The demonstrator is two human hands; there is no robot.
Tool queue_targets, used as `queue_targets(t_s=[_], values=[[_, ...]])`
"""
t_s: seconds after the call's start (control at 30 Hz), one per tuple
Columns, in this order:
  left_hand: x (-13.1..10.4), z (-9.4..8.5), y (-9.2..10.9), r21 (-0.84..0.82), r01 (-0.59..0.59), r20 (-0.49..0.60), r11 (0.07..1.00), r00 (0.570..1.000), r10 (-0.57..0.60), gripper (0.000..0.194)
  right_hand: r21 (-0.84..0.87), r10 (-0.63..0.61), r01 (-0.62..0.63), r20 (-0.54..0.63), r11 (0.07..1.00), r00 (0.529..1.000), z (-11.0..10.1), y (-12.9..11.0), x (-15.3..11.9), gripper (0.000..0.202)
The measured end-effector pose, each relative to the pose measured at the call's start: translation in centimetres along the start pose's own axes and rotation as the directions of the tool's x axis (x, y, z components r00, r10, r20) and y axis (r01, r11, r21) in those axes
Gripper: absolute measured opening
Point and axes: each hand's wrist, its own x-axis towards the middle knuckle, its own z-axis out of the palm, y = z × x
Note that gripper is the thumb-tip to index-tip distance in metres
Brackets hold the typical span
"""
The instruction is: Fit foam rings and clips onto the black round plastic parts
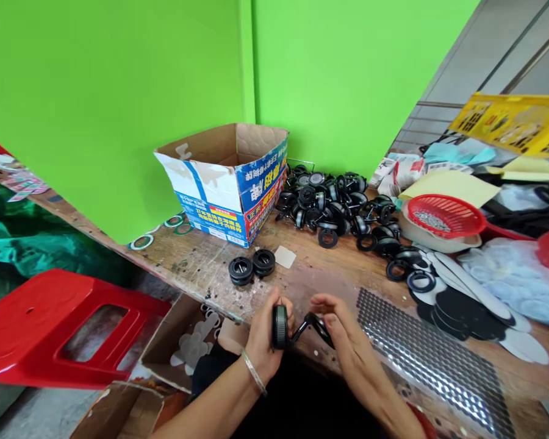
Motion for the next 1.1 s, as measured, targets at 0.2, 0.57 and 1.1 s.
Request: queue_targets(t_s=[0.2, 0.57, 1.1], values=[[0.2, -2.4, 1.5, 0.494, -0.357, -0.088, 0.793, 0.886, 0.455, 0.036, -0.143, 0.014, 0.021, 0.238, 0.989, 0.971, 0.8, -1.2, 4.6, 0.045], [2.3, -9.6, 5.2, 0.917, -0.398, 0.147, 0.001, 0.341, 0.929, 0.028, -0.744, -0.155, 0.447, 0.431, 0.497, 0.889, 6.2, -2.9, 7.6, 0.026], [3.5, -9.8, 5.9, 0.861, -0.399, 0.103, 0.316, 0.745, 0.659, 0.052, -0.659, -0.374, 0.422, 0.223, 0.622, 0.900, 8.4, 2.7, 5.6, 0.068]])
